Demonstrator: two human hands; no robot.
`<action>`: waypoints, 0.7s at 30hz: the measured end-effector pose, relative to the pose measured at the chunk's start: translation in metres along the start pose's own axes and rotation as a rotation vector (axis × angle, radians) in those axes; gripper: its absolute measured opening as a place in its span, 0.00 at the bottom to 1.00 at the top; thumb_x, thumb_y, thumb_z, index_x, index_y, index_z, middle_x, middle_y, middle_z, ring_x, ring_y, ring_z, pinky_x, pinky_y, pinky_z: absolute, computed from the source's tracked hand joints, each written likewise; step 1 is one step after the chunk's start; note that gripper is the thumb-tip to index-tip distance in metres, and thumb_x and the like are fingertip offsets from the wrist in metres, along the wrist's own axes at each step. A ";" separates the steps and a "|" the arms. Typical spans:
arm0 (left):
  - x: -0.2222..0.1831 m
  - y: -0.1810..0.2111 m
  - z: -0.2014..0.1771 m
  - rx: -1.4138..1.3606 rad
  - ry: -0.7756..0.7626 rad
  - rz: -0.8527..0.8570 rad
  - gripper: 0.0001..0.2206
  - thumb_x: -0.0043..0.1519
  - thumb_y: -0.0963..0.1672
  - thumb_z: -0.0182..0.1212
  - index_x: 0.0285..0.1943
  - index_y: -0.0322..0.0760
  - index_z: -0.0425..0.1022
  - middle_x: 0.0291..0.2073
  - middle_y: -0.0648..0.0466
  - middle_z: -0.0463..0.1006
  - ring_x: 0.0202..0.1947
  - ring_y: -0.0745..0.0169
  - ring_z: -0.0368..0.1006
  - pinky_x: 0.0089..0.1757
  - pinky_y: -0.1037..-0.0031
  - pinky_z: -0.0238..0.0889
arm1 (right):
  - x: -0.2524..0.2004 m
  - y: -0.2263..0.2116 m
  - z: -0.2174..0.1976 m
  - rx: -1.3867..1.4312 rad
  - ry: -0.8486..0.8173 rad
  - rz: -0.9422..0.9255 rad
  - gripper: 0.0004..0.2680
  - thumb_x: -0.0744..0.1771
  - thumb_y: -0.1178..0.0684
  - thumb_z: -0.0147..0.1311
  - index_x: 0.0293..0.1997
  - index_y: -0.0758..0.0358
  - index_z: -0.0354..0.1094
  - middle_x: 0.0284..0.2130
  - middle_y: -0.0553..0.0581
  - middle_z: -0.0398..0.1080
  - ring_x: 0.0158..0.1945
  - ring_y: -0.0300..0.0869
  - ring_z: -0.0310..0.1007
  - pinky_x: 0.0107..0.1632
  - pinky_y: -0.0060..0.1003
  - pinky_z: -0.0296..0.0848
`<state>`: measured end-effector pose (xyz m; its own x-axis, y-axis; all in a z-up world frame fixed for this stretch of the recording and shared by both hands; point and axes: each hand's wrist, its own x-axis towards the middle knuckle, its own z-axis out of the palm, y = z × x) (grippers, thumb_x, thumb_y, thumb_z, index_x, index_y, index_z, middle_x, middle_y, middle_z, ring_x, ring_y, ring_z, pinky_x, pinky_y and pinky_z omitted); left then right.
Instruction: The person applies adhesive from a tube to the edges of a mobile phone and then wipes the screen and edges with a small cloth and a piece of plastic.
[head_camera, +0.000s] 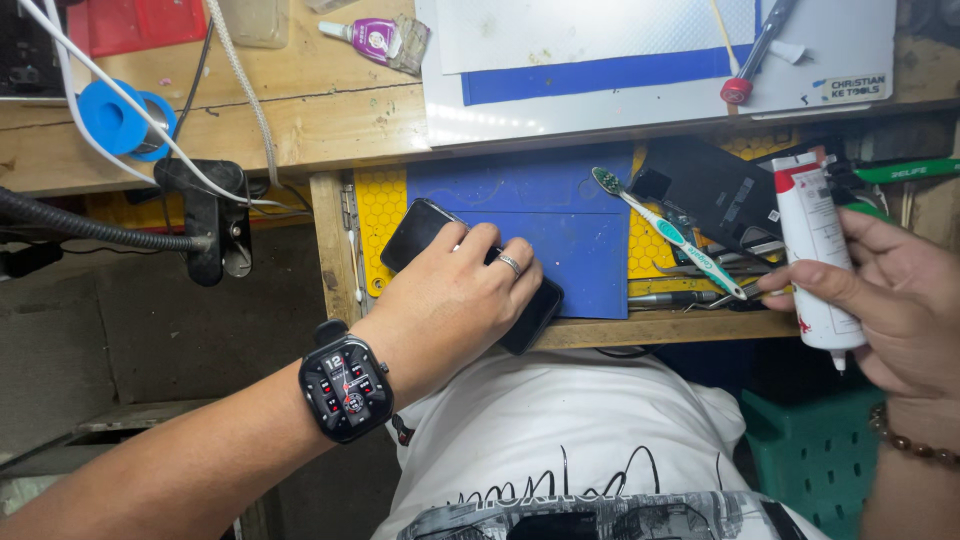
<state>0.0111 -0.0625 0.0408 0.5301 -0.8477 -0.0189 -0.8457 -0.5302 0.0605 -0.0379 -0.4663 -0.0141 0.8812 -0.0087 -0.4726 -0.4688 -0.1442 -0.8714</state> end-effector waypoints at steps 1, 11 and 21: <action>0.001 0.001 0.000 -0.003 0.003 -0.022 0.14 0.54 0.42 0.57 0.49 0.35 0.75 0.41 0.52 0.73 0.42 0.55 0.69 0.43 0.67 0.64 | 0.001 0.001 -0.003 0.094 -0.034 0.021 0.22 0.69 0.58 0.53 0.71 0.75 0.54 0.48 0.71 0.70 0.47 0.50 0.77 0.49 0.41 0.79; 0.019 0.001 0.006 0.042 -0.069 -0.214 0.15 0.53 0.42 0.59 0.49 0.33 0.74 0.40 0.48 0.73 0.40 0.50 0.70 0.40 0.62 0.62 | -0.003 -0.018 0.074 0.712 -0.025 -0.105 0.19 0.72 0.55 0.51 0.71 0.69 0.54 0.51 0.63 0.66 0.55 0.48 0.69 0.58 0.48 0.71; 0.030 0.001 0.018 0.061 -0.072 -0.325 0.15 0.53 0.41 0.60 0.50 0.32 0.74 0.40 0.49 0.73 0.39 0.49 0.70 0.38 0.61 0.62 | 0.011 -0.039 0.118 0.721 0.061 -0.287 0.16 0.72 0.55 0.51 0.68 0.66 0.55 0.59 0.64 0.68 0.62 0.47 0.67 0.65 0.48 0.68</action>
<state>0.0254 -0.0886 0.0223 0.7689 -0.6319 -0.0976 -0.6363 -0.7712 -0.0204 -0.0177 -0.3440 -0.0009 0.9661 -0.1259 -0.2254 -0.1266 0.5299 -0.8386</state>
